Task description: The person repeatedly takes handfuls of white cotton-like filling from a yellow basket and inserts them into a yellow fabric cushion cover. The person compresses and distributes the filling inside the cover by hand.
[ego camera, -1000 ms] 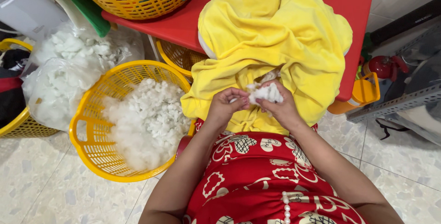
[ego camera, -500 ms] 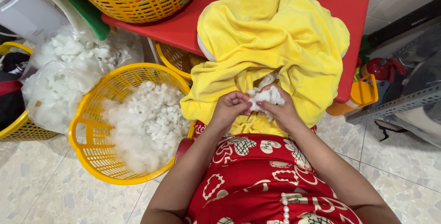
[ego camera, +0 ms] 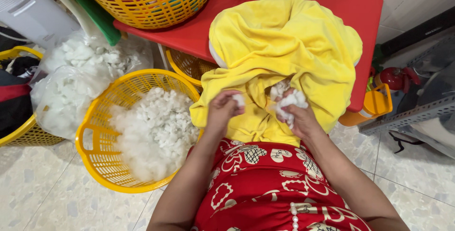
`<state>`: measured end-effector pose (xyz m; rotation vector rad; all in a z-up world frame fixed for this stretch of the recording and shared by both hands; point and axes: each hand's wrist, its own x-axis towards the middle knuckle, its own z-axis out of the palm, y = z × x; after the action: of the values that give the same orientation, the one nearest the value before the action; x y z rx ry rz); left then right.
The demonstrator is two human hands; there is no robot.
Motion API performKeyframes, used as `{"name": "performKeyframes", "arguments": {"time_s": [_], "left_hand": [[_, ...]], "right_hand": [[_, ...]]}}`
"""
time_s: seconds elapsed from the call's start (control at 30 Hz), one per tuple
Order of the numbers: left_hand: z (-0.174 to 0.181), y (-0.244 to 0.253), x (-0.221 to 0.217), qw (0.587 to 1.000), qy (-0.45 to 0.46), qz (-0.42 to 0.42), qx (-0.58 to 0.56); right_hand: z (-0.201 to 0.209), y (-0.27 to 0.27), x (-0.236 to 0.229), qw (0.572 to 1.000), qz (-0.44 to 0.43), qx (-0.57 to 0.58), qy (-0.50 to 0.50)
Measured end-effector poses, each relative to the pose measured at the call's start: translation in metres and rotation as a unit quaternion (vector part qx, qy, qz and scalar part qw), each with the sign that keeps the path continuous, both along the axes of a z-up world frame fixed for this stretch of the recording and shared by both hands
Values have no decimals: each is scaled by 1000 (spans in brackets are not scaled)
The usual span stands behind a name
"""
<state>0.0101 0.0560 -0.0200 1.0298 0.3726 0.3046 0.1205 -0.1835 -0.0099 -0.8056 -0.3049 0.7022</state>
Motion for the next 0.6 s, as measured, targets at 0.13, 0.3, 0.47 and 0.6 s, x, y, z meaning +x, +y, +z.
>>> {"name": "performKeyframes", "arguments": {"time_s": [0.13, 0.3, 0.47, 0.6], "left_hand": [[7, -28, 15, 992, 14, -126, -18], [15, -47, 21, 976, 4, -213, -42], [3, -63, 28, 985, 13, -174, 1], [-12, -67, 33, 988, 55, -86, 115]], "right_hand": [[-18, 4, -4, 994, 69, -82, -12], [-31, -1, -4, 991, 109, -83, -11], [-34, 6, -5, 986, 79, -145, -22], [-34, 16, -7, 983, 29, -175, -39]]}}
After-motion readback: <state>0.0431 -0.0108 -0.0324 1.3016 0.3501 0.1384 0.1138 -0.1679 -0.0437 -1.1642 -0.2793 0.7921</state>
